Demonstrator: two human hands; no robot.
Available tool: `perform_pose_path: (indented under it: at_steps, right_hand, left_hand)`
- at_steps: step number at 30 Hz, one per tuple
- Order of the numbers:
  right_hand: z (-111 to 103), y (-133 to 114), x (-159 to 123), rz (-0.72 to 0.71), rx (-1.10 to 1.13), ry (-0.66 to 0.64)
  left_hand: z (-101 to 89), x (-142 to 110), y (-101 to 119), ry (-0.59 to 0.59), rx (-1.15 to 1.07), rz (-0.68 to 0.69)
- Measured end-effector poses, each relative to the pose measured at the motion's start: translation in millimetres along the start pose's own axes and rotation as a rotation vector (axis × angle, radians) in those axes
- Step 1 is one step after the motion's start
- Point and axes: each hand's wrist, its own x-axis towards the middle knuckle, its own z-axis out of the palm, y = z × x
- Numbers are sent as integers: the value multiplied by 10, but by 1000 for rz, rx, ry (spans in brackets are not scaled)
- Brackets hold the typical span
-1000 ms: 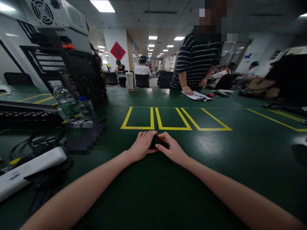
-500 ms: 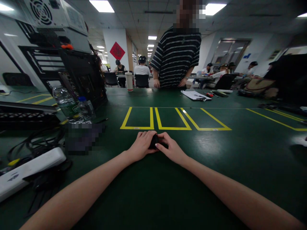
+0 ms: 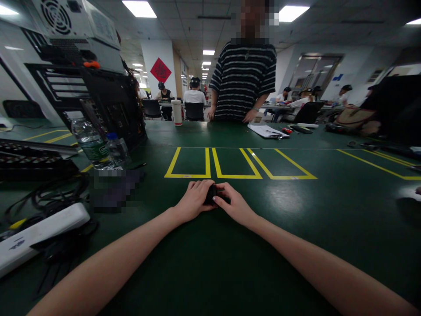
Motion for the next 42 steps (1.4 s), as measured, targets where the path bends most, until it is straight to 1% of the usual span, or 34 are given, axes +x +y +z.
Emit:
perform_pose_path:
  at_steps: [3, 6, 8, 12, 16, 21, 24, 32, 35, 38, 42]
  right_hand:
    - [-14, -27, -13, -50, -41, 0]
    - [-27, -56, -19, -105, -90, 39]
    - [-26, -56, -14, -116, -96, 52]
    - [-3, -10, 5, -74, -43, 49]
    - [10, 16, 6, -34, -15, 12]
    - [-1, -12, -12, -104, -52, 23]
    - [-5, -19, -7, -115, -68, 49]
    - [-10, -13, 3, 2, 15, -2]
    - [-21, -31, -10, -44, -2, -18]
    - [-22, -35, -14, -97, -44, 12]
    - [-1, 6, 8, -88, -21, 45]
  left_hand:
    - [4, -5, -6, 3, 2, 6]
    - [18, -5, -18, 15, 1, 11]
    - [30, -1, -25, 20, 1, 12]
    - [43, 11, -31, 22, 3, 4]
    - [43, 10, -27, 19, 0, 5]
    - [26, -5, -18, 18, -7, 7]
    - [19, -7, -17, 14, -11, 11]
    - [39, 0, -38, 23, -7, 13]
    - [43, 1, -36, 24, -4, 8]
    - [46, 3, -32, 29, -3, 11]
    - [45, 5, -31, 29, 6, 10]
